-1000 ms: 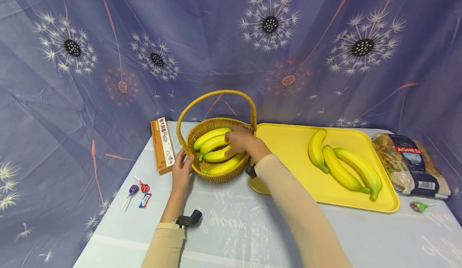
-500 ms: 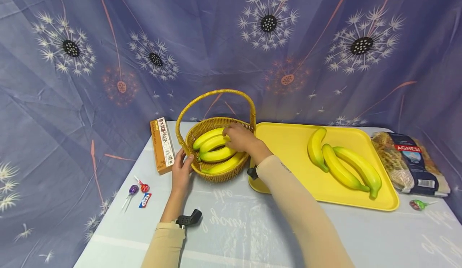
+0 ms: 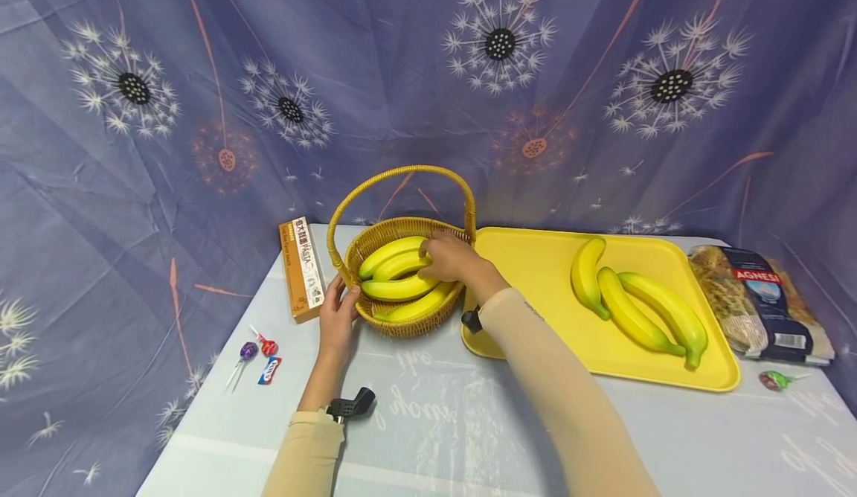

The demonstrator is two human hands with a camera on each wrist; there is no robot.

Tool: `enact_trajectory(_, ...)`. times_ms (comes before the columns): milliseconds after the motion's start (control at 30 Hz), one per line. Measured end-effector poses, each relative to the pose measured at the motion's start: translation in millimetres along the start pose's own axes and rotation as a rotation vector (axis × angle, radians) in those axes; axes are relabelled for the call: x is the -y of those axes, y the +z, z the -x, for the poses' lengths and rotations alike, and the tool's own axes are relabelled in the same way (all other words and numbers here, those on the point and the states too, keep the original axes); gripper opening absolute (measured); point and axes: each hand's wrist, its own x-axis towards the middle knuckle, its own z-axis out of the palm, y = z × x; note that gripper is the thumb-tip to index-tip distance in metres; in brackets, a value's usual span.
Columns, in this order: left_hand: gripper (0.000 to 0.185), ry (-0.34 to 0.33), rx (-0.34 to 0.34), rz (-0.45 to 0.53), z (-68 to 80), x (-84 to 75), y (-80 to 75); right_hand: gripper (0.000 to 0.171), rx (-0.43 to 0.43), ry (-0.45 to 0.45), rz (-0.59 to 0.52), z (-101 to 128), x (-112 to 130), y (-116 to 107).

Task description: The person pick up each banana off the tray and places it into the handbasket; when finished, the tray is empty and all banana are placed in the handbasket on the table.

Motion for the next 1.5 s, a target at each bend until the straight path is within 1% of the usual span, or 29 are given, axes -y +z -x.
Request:
enact_trajectory(200, 0.050, -0.006, -0.004, -0.004, -0.3, 0.1, 1.4, 0.040, 0.001, -0.029, -0.008, 6, 0, -7)
enact_trajectory(400, 0.047, 0.023, -0.033, -0.024, -0.7, 1.7, 3.6, 0.037, -0.053, -0.080, -0.043, 19, -6, -22)
enact_trajectory(533, 0.047, 0.029, -0.042, -0.024, -0.6, 1.9, 4.0, 0.037, -0.075, -0.088, -0.078, 29, -13, -31)
enact_trajectory(833, 0.048, 0.037, -0.036, -0.021, 0.2, 1.0, 2.9, 0.037, -0.102, -0.121, -0.156, 53, -27, -44)
enact_trajectory(900, 0.047, 0.035, -0.030, -0.016, 0.5, 0.7, 2.4, 0.039, -0.105, -0.122, -0.165, 58, -29, -45)
enact_trajectory(1000, 0.047, 0.013, -0.017, -0.007, 0.7, -0.2, 1.4, 0.040, -0.108, -0.121, -0.158, 65, -35, -48)
enact_trajectory(1100, 0.048, -0.011, -0.002, 0.011, 1.6, -4.3, 0.3, 0.041, -0.113, -0.131, -0.137, 72, -42, -49)
enact_trajectory(1233, 0.049, -0.018, 0.015, 0.000, 8.0, -21.4, 1.2, 0.043, -0.122, -0.119, -0.122, 83, -56, -50)
enact_trajectory(1333, 0.049, -0.011, 0.016, -0.019, 12.5, -31.9, 3.1, 0.043, -0.136, -0.086, -0.121, 91, -68, -51)
enact_trajectory(1500, 0.049, -0.006, 0.015, -0.001, 13.0, -31.6, 3.0, 0.038, -0.162, -0.019, -0.127, 105, -90, -53)
